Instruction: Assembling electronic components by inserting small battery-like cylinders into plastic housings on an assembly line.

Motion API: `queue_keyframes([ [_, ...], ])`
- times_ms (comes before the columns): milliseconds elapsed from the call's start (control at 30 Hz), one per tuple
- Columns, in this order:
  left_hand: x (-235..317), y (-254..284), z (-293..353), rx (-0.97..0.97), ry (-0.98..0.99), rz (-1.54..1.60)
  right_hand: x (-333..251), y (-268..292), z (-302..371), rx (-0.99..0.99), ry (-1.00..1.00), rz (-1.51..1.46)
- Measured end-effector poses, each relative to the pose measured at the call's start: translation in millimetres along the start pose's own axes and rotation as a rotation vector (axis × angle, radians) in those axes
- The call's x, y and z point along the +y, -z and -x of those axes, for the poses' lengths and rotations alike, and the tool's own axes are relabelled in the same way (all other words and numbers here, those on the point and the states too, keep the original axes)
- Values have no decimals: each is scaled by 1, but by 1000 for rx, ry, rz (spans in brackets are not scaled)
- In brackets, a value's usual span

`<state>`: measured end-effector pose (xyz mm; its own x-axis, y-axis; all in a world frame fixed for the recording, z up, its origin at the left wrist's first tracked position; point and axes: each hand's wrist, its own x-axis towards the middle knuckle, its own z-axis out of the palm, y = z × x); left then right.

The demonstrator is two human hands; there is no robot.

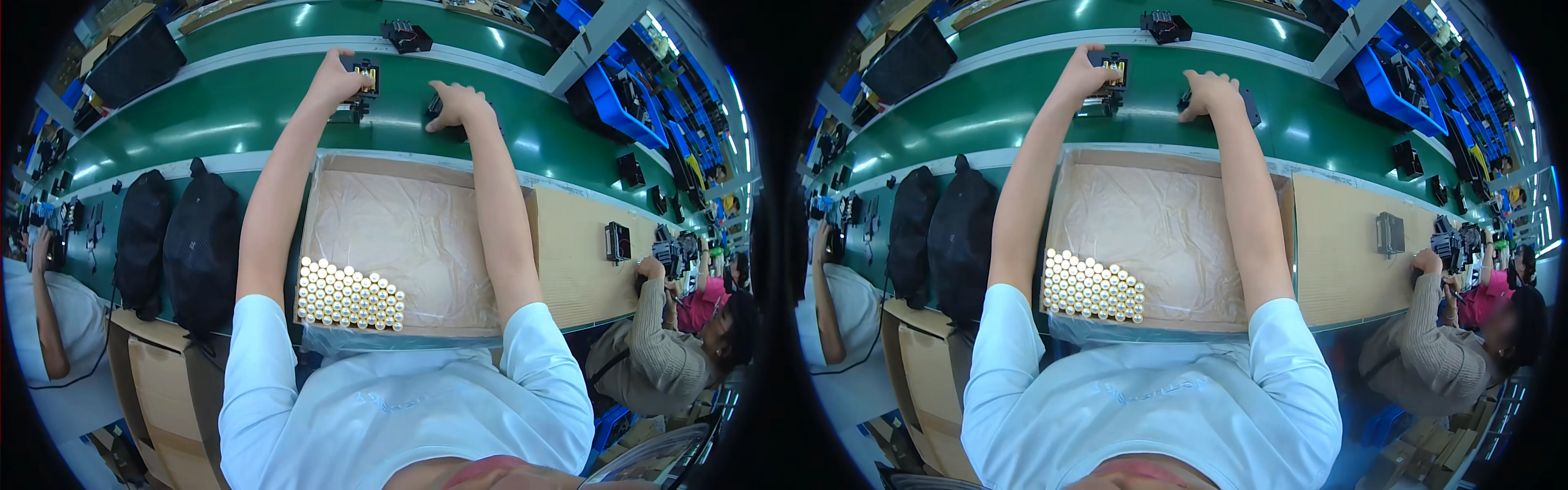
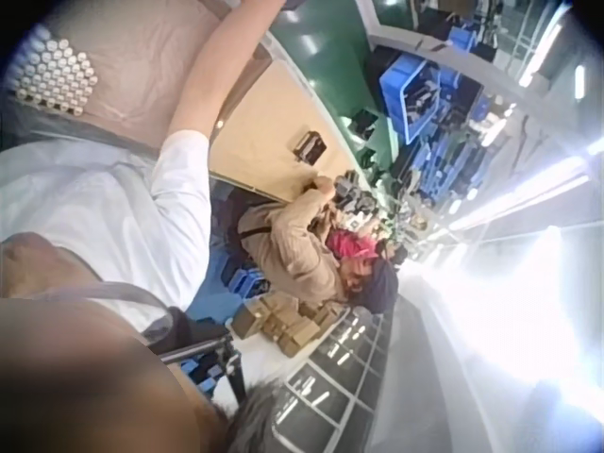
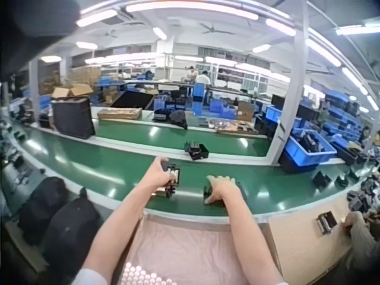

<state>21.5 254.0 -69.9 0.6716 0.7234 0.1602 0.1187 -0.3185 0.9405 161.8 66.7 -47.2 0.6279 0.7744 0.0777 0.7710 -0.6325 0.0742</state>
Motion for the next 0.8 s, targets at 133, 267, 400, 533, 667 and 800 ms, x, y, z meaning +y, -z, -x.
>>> queue_keyframes([
  [133,7,-2,6,51,-85,-455,20,-1,-13,-254,41,-216],
  [267,15,-10,19,256,-175,-1175,20,1,-15,-192,100,-565],
  [400,12,-16,22,277,-529,-1109,10,-3,-18,96,398,-1252],
  [533,29,-27,24,-154,-26,-141,-2,-4,-21,231,542,-1311],
  [667,12,-21,17,-263,96,274,-13,2,-28,127,587,-1222],
  [800,-7,-26,-14,-344,107,407,-7,9,-45,-9,594,-1052],
])
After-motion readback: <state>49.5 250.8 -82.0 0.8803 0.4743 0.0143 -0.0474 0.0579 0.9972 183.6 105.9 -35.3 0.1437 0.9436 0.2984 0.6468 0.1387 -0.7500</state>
